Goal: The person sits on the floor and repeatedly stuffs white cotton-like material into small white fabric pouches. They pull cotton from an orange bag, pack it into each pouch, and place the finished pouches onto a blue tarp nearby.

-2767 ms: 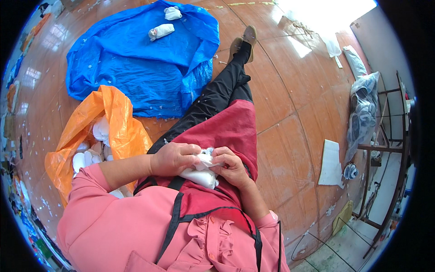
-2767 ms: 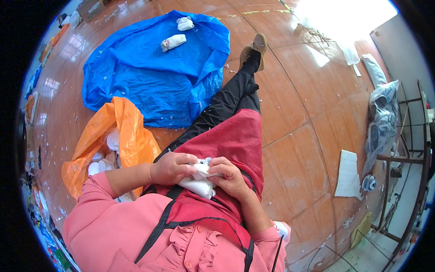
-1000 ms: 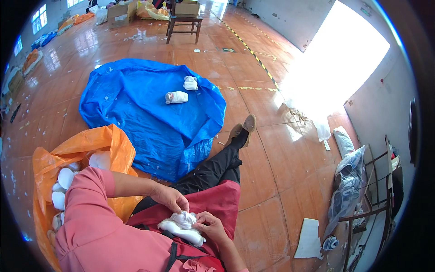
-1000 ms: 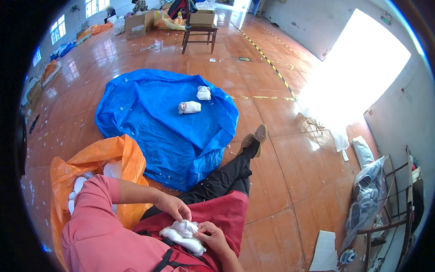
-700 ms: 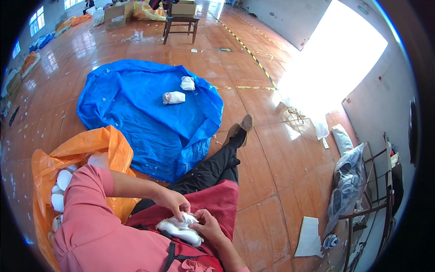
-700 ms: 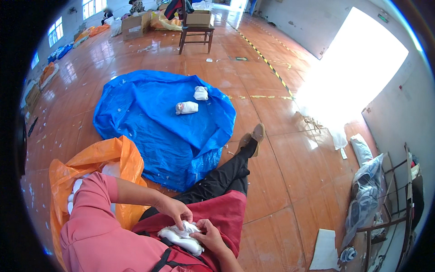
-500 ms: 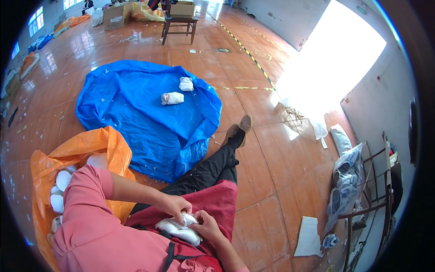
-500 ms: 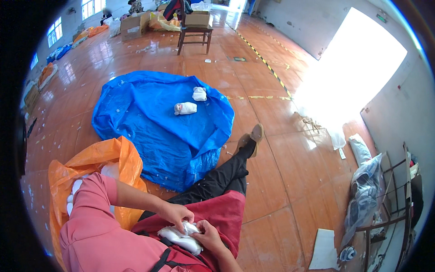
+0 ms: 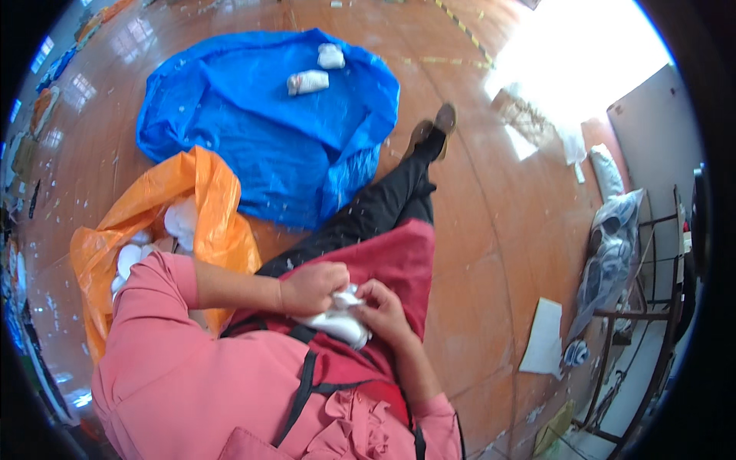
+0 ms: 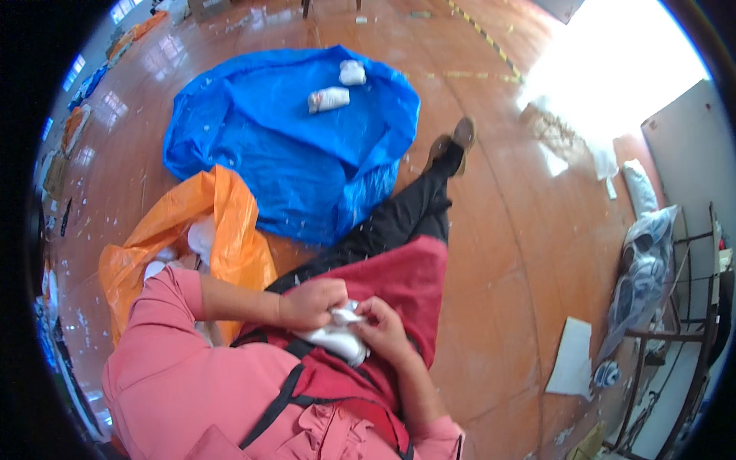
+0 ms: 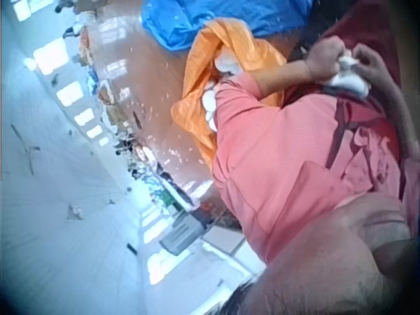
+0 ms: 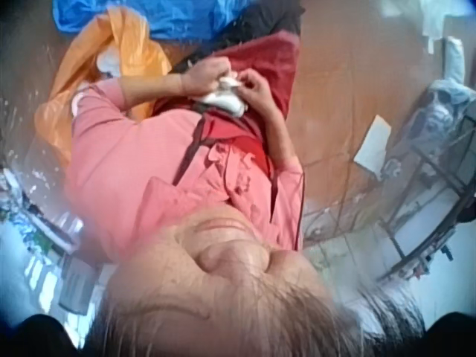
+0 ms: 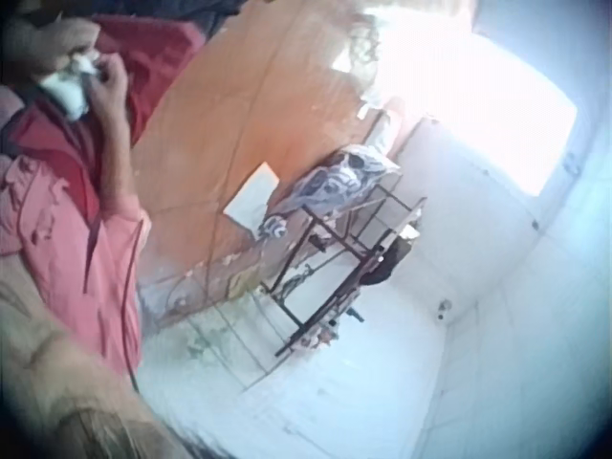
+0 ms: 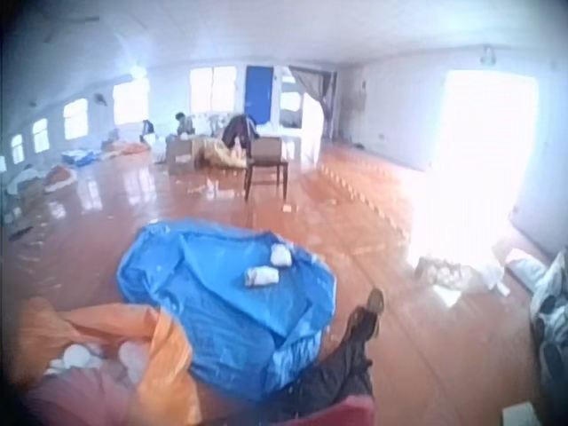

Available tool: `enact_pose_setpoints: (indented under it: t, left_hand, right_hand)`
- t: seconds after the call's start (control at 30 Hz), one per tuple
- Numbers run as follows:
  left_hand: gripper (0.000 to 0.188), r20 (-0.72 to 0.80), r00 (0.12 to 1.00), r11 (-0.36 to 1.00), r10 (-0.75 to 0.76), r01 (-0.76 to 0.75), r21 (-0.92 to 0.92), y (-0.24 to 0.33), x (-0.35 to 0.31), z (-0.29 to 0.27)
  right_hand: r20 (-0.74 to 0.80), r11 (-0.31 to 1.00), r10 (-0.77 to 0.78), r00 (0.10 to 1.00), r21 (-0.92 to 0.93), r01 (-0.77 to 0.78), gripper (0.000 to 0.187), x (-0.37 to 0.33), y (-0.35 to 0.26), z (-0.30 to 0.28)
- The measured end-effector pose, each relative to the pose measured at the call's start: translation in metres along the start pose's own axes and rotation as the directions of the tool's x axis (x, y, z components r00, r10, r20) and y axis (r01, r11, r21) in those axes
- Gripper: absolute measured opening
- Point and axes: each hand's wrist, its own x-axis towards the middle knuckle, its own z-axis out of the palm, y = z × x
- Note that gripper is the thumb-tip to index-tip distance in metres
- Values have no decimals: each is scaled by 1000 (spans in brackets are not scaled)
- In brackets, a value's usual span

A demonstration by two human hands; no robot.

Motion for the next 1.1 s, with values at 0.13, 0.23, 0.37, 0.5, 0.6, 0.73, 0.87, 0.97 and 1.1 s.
enact_pose_setpoints:
  t: [0.13, 0.23, 0.37, 0.5, 0.6, 0.73, 0.87, 0.97, 1.1]
  left_hand:
    - [15, -13, 1000, 996, 25, -24, 83, 4, -2, -1]
    - [15, -51, 998, 995, 41, -36, 93, -2, -3, 4]
    - [14, -91, 994, 998, -64, 66, 13, -9, -3, 9]
    - [19, -176, 972, 988, -153, 153, -15, -22, -4, 16]
    - [20, -187, 965, 983, -186, 182, -35, -22, -8, 17]
    - [20, -253, 918, 948, -306, 268, -172, -16, -15, 19]
    - [20, -156, 977, 988, -145, 133, -84, -1, -19, 2]
    - [23, -20, 1000, 999, -8, 7, -43, -1, -22, -6]
    - [27, 102, 994, 998, -31, 36, -49, -3, -17, -12]
  right_hand:
    - [18, 999, 17, 1000, -50, -16, 23, -3, 2, -1]
    - [4, 994, -47, 999, -102, 47, 23, -2, 1, -2]
    - [-17, 989, -32, 999, -144, 30, 18, 2, 0, 2]
    - [0, 922, -130, 992, -368, 121, 14, 9, -9, 11]
    - [4, 934, -131, 991, -335, 125, 12, 6, -7, 8]
    - [22, 957, -106, 994, -268, 108, 18, -2, -7, 2]
    - [51, 952, -64, 997, -297, 76, 35, -11, -13, -3]
    - [112, 970, -40, 993, -234, 66, 45, -15, -15, -7]
    - [244, 971, 53, 968, -240, 8, 56, -18, -35, -16]
